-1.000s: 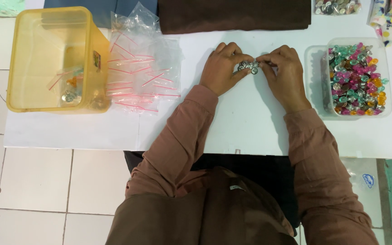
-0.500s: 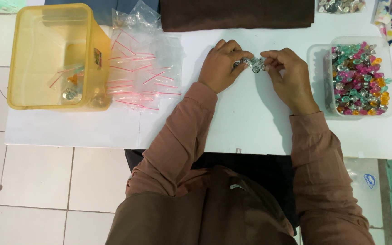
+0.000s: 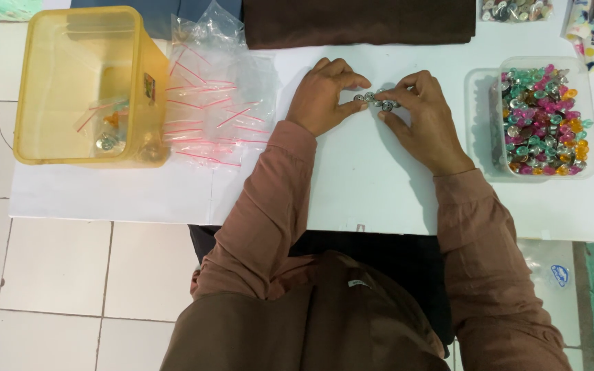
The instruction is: The person sorts small metallic rings from a container, arranges them on a table, and places them into small plastic bags.
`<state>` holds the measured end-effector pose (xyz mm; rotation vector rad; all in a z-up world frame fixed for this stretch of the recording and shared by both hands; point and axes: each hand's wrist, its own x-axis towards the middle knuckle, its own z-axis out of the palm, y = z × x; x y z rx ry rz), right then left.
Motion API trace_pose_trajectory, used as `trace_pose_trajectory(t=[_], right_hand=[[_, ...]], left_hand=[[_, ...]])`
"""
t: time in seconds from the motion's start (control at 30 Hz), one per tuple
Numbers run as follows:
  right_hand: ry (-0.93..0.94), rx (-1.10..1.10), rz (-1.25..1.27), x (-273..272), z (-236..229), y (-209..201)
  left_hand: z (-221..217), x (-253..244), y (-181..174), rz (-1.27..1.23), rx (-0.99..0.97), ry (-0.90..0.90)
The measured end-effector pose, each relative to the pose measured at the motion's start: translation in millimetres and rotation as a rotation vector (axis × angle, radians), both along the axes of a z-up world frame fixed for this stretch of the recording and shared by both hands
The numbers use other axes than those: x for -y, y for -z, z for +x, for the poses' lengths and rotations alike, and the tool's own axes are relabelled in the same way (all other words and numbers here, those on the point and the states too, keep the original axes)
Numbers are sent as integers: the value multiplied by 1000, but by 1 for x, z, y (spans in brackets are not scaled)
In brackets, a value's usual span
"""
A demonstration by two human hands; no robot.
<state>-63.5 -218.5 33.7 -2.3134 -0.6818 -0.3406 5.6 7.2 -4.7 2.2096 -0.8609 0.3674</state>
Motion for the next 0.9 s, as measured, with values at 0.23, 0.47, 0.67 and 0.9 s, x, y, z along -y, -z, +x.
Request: trace_pose_trajectory(t=[0.23,0.47,0.67,0.9], right_hand=[[22,-12,31,1,-1,-3],[80,58,-73,4,3,3],[35,92,-73,3,3,2],[9,115,-61,4,3,3]], left_hand=[[-3,10,5,-15,13,-66],[-2,16,12,25,33,-143],[-3,17,10,17,31,-152],[-4,16,8,13,14,-127]])
